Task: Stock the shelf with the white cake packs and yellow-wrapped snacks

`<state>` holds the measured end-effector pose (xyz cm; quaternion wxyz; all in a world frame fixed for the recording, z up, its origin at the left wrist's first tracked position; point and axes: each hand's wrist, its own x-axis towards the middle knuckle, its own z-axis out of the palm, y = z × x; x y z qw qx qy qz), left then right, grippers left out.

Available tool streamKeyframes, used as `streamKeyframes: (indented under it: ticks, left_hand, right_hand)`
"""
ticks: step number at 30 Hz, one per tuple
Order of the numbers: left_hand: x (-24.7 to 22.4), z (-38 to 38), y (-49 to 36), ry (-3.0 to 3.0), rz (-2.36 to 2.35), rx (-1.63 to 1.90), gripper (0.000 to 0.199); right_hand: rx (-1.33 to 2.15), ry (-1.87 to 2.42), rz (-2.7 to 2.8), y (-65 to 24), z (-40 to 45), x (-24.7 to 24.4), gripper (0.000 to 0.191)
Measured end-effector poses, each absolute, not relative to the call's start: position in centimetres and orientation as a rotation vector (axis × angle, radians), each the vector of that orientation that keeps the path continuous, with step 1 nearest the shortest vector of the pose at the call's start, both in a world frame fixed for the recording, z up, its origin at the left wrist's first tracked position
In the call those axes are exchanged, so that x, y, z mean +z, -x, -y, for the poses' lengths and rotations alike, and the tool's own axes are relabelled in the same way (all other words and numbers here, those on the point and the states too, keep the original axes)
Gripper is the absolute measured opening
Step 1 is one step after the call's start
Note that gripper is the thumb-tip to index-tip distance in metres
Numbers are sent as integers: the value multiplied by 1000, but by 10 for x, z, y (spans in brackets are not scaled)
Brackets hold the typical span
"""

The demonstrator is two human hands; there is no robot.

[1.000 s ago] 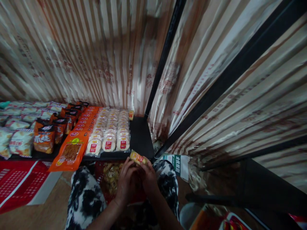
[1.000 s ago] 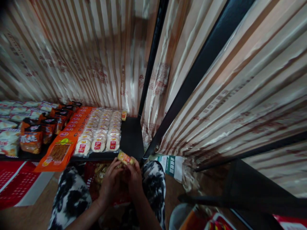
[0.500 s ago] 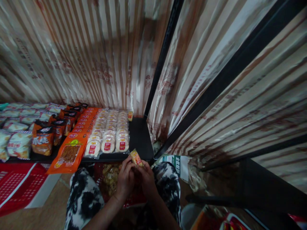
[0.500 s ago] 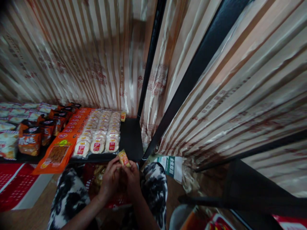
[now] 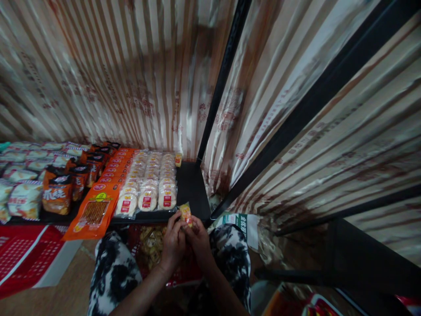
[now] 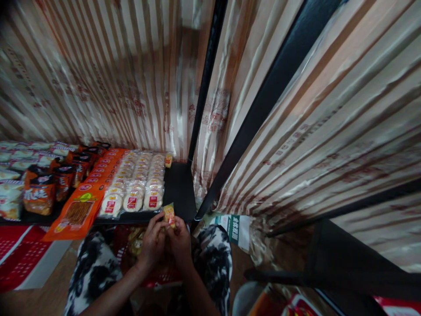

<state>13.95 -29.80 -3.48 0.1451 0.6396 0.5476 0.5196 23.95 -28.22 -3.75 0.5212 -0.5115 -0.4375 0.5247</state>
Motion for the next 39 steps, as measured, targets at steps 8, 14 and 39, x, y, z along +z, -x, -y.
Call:
streamKeyframes:
  ticks: [8, 14, 39]
  left_hand:
    - [-35, 290, -143, -1770, -1584, 1452, 27]
    - [-34, 284, -146, -1747, -1524, 1446, 26]
    - [-17, 239, -163, -1544, -1575, 1343, 23]
  right_hand:
    - [1130, 1359, 1113, -243, 273, -44, 32]
    - [1010, 1454, 1160, -246, 267, -44, 30]
    - [821, 1609, 1254, -244, 222, -38, 30]
